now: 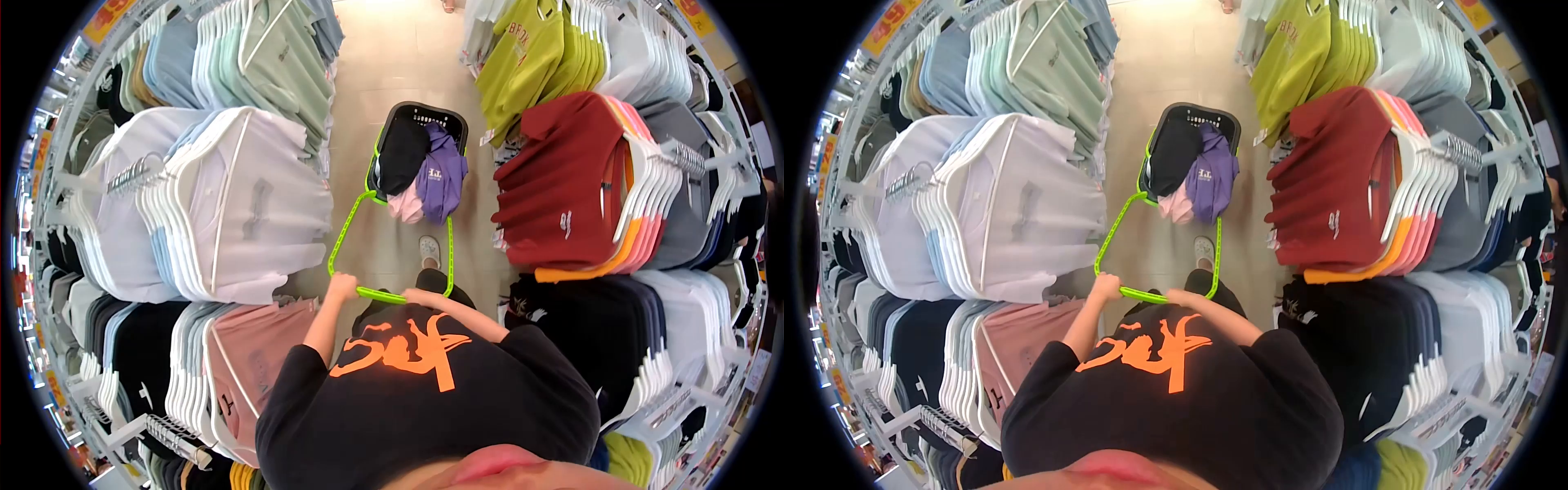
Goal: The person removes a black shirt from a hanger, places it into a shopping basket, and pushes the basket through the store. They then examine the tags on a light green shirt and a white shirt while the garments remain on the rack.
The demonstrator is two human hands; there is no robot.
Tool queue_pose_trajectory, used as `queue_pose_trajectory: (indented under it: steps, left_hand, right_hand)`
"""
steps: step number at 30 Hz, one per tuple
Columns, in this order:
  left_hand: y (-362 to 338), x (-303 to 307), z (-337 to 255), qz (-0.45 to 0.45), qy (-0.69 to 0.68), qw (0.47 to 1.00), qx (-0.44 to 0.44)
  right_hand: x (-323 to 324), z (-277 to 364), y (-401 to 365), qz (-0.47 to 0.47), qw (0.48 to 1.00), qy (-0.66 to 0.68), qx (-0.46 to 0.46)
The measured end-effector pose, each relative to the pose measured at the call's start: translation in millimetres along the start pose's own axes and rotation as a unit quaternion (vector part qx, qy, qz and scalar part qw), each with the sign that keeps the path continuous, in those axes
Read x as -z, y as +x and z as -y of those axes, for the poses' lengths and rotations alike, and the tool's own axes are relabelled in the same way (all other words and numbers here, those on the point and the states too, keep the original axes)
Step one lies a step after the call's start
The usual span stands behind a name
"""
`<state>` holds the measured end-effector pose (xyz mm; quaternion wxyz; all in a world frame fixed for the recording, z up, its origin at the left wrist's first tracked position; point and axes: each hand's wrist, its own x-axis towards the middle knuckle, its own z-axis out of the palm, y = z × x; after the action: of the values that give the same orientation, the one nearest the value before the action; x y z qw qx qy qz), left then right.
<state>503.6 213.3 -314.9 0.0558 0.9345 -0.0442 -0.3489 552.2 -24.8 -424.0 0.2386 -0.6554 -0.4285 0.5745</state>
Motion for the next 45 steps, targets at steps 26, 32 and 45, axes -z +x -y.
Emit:
queue_pose_trajectory:
  steps: [26, 32, 45]
  left_hand:
    - [13, -84, -181, 0.130, -0.289, 0.885, -0.342]
    - [56, -43, -213, 0.065, -0.096, 0.975, -0.191]
    - [177, 85, -113, 0.017, -0.087, 0.995, -0.051]
  right_hand:
    - [-58, -51, -257, -0.184, 0.915, -0.229, -0.278]
    - [17, -87, -254, -0.195, 0.898, -0.280, -0.279]
    - [221, -96, -158, -0.193, 0.916, -0.250, -0.249]
